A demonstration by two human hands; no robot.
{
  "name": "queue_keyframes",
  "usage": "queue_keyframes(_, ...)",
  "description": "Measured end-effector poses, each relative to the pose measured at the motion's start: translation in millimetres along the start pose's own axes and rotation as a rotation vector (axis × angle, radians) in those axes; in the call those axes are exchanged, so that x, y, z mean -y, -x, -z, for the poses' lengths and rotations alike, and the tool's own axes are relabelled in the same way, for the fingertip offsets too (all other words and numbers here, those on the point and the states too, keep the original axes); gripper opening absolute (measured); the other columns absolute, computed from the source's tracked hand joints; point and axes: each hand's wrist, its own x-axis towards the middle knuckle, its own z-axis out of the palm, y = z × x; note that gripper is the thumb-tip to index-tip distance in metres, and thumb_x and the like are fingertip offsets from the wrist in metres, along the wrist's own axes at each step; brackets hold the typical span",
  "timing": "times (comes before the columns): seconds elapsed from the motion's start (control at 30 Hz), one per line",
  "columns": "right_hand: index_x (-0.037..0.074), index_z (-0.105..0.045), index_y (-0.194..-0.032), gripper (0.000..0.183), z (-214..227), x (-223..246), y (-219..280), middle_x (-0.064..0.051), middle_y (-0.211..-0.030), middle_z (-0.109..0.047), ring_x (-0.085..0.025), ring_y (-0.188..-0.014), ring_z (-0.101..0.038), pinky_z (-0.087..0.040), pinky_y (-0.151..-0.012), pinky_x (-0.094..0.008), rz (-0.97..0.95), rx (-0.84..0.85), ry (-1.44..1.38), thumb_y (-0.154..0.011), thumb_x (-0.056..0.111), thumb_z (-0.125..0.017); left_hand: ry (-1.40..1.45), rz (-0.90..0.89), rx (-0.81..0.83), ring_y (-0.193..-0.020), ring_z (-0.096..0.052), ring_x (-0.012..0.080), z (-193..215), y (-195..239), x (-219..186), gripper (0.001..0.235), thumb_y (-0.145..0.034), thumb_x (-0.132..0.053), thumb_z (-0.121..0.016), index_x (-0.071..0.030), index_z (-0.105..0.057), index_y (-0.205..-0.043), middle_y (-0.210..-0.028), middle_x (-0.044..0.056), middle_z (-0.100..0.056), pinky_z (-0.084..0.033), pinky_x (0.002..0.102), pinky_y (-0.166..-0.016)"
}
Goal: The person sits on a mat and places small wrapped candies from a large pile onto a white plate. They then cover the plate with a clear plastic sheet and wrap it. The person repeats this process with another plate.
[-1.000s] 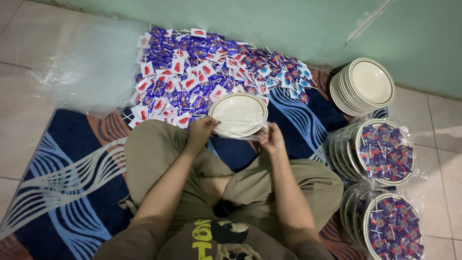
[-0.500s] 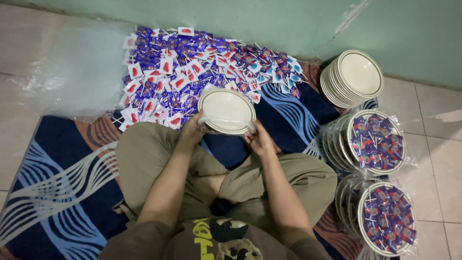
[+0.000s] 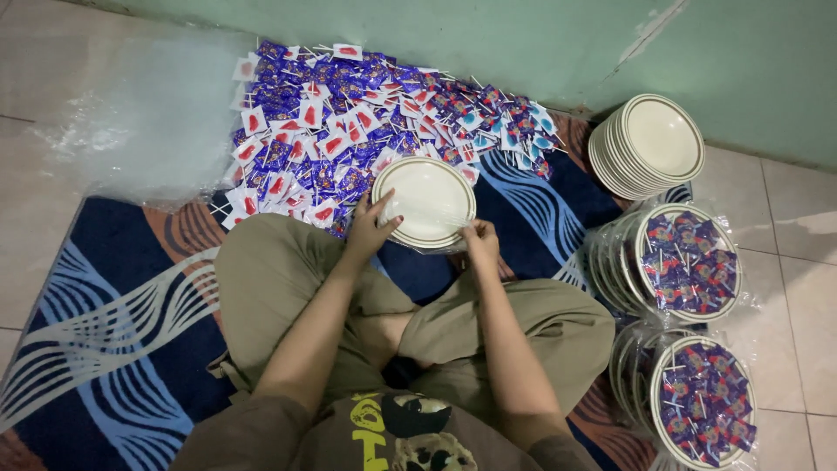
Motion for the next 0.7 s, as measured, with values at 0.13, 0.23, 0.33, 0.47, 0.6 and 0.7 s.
queue_keyframes(0.13,0.002,-0.052,-0.141,0.077,1,9,0,-0.021,-0.119,-0.061,-0.036,-0.108,-0.060,-0.053,-0.090,-0.044,-0.208,0.078,-0.619,-0.066,0.009,-0.066,0.623,0.150,0.041,-0.141,-0.045,0.0409,23,20,-58,0.088,-0.083,-0.012,-0.077,-0.017,-0.035,-0.160,-0.162,0.032,-0.022,-0.038,0.046,-0.117)
queue_keyframes(0.23,0.015,-0.063,-0.127,0.055,3,-8,-17,-0.011,-0.111,-0.059,-0.030,-0.105,-0.058,-0.052,-0.090,-0.045,-0.405,0.045,-0.782,-0.075,0.033,-0.069,0.681,0.375,-0.140,-0.119,-0.061,0.0318,4,-20,15,0.070,-0.093,-0.040,-0.062,-0.022,-0.040,-0.156,-0.136,0.017,-0.059,-0.047,0.051,-0.102)
queue_keyframes(0.33,0.009,-0.076,-0.113,0.047,17,-8,-17,-0.018,-0.114,-0.073,-0.034,-0.116,-0.064,-0.049,-0.099,-0.045,-0.218,-0.049,-0.210,-0.088,0.047,-0.063,0.615,0.500,-0.189,-0.091,-0.074,0.0265,-23,-61,107,0.053,-0.087,-0.046,-0.066,-0.014,-0.063,-0.129,-0.105,0.011,-0.075,-0.055,0.050,-0.080)
queue_keyframes(0.47,0.018,-0.073,-0.123,0.046,18,-17,-18,-0.016,-0.116,-0.073,-0.039,-0.119,-0.065,-0.053,-0.099,-0.050,-0.168,0.009,0.310,-0.089,0.047,-0.061,0.068,0.419,-0.187,-0.098,-0.072,0.0334,-48,-80,176,0.028,-0.080,-0.034,-0.066,-0.025,-0.080,-0.103,-0.096,0.007,-0.077,-0.057,0.047,-0.082)
queue_keyframes(0.6,0.014,-0.070,-0.131,0.046,21,3,-10,-0.021,-0.124,-0.071,-0.040,-0.128,-0.060,-0.049,-0.105,-0.049,-0.164,0.157,0.438,-0.094,0.040,-0.062,-0.109,0.365,-0.215,-0.099,-0.073,0.0285,-40,-63,124,0.028,-0.075,-0.029,-0.069,-0.028,-0.080,-0.100,-0.094,0.002,-0.077,-0.058,0.040,-0.085)
queue_keyframes(0.7,0.020,-0.069,-0.131,0.041,12,-4,-25,-0.014,-0.122,-0.073,-0.037,-0.124,-0.063,-0.053,-0.100,-0.049,-0.140,0.165,0.478,-0.095,0.040,-0.062,-0.189,0.339,-0.217,-0.104,-0.072,0.0290,-36,-78,133,0.028,-0.079,-0.018,-0.071,-0.018,-0.077,-0.106,-0.102,0.007,-0.076,-0.058,0.042,-0.089)
